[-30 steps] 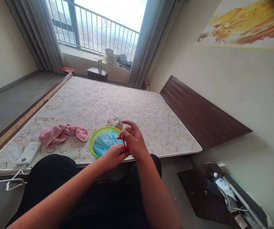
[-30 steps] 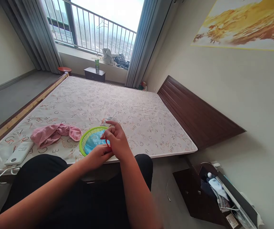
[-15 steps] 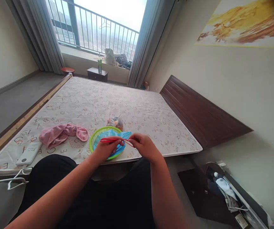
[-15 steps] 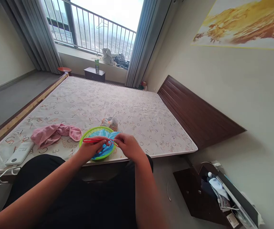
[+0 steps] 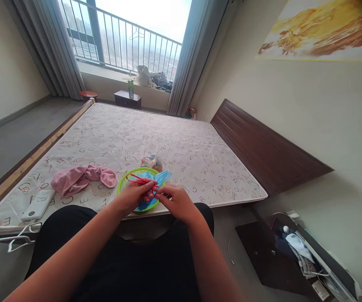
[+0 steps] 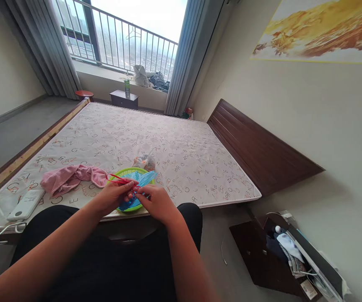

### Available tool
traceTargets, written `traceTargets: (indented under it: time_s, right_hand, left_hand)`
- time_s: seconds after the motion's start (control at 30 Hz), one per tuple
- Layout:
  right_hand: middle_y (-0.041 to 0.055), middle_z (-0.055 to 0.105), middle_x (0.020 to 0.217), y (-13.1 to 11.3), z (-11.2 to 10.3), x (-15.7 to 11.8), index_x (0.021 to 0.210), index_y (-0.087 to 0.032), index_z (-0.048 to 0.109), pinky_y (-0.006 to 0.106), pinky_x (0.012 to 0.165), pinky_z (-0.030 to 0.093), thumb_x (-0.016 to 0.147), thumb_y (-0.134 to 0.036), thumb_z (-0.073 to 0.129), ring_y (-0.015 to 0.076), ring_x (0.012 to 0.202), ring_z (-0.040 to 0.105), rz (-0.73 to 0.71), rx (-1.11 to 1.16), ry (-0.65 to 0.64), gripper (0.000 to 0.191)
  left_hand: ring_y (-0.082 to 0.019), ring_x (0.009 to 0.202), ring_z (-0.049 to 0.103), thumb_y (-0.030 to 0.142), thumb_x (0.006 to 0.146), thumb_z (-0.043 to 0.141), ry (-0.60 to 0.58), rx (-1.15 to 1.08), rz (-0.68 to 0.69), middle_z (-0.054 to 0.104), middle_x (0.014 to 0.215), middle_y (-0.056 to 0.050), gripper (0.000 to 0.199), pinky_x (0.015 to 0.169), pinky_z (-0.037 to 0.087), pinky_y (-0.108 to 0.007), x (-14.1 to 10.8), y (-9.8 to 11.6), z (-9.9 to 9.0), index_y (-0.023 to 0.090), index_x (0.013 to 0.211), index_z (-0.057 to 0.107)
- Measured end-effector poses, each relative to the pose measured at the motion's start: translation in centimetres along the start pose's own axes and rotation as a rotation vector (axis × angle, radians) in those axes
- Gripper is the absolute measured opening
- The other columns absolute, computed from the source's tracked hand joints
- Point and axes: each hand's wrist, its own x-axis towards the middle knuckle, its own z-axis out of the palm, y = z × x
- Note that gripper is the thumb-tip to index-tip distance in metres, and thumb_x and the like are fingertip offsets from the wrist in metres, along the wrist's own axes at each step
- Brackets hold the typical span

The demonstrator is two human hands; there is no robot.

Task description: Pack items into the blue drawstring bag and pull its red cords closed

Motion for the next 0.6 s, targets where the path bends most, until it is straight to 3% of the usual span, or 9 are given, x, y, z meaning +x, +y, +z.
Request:
traceTargets:
  time_s: [0.07,0.13,0.23,0.33,0.43,0.6]
  right_hand:
    - [0.0018,0.072,0.089,-0.3,-0.7,0.1,0.094,-0.022,0.075,0.028,0.078,0.048,0.099,-0.032,0.06,0.0161,0.083,0.064,-0.002,-0.028,0.132,0.018]
    - [0.0036,0.074,0.101,-0.4,-0.9,0.5,0.102,-0.023,0.073,0.031,0.09,0.049,0.1,-0.029,0.055,0.0181,0.097,0.067,-0.048,-0.04,0.228,0.019]
    - [0.004,0.072,0.121,0.5,-0.3,1.7,0.124,-0.025,0.066,0.035,0.103,0.046,0.101,-0.026,0.047,0.0185,0.115,0.065,-0.076,0.037,0.122,0.03]
    - [0.0002,0.072,0.094,2.4,0.7,3.0,0.134,-0.023,0.057,0.032,0.087,0.051,0.102,-0.031,0.046,0.0165,0.089,0.068,0.052,0.188,-0.072,0.034]
    - [-0.0049,0.06,0.068,4.1,1.5,3.7,0.128,-0.022,0.058,0.028,0.066,0.048,0.102,-0.039,0.05,0.0142,0.063,0.06,0.176,0.284,-0.17,0.032]
    - [-0.0015,0.06,0.069,5.0,2.8,4.2,0.103,-0.02,0.068,0.025,0.055,0.042,0.099,-0.062,0.054,0.0121,0.056,0.052,0.232,0.39,-0.169,0.044]
  left_hand:
    - [-0.014,0.063,0.067,0.051,0.071,0.09,-0.06,0.067,-0.024,0.074,0.079,-0.008,0.046,0.056,0.054,-0.024,-0.1,0.2,-0.3,0.012,0.091,0.075]
    - [-0.021,0.072,0.072,0.051,0.074,0.088,-0.118,0.208,-0.013,0.076,0.079,-0.009,0.042,0.065,0.06,-0.031,-0.2,0.4,-0.6,0.014,0.089,0.077]
    - [-0.025,0.081,0.075,0.045,0.082,0.08,-0.185,0.538,0.098,0.079,0.084,-0.009,0.028,0.074,0.062,-0.035,-0.5,1.0,-1.0,0.018,0.089,0.082]
    - [-0.024,0.081,0.075,0.036,0.089,0.072,-0.259,0.844,0.273,0.081,0.088,-0.008,0.019,0.074,0.06,-0.032,-0.9,2.0,-2.0,0.021,0.092,0.084]
    - [-0.023,0.088,0.076,0.029,0.095,0.064,-0.267,1.01,0.453,0.081,0.097,-0.009,0.022,0.077,0.059,-0.03,-1.2,2.9,-3.2,0.02,0.099,0.084]
    - [-0.021,0.094,0.076,0.028,0.1,0.059,-0.174,1.1,0.751,0.079,0.106,-0.011,0.027,0.08,0.059,-0.028,-1.3,2.0,-3.8,0.019,0.115,0.08]
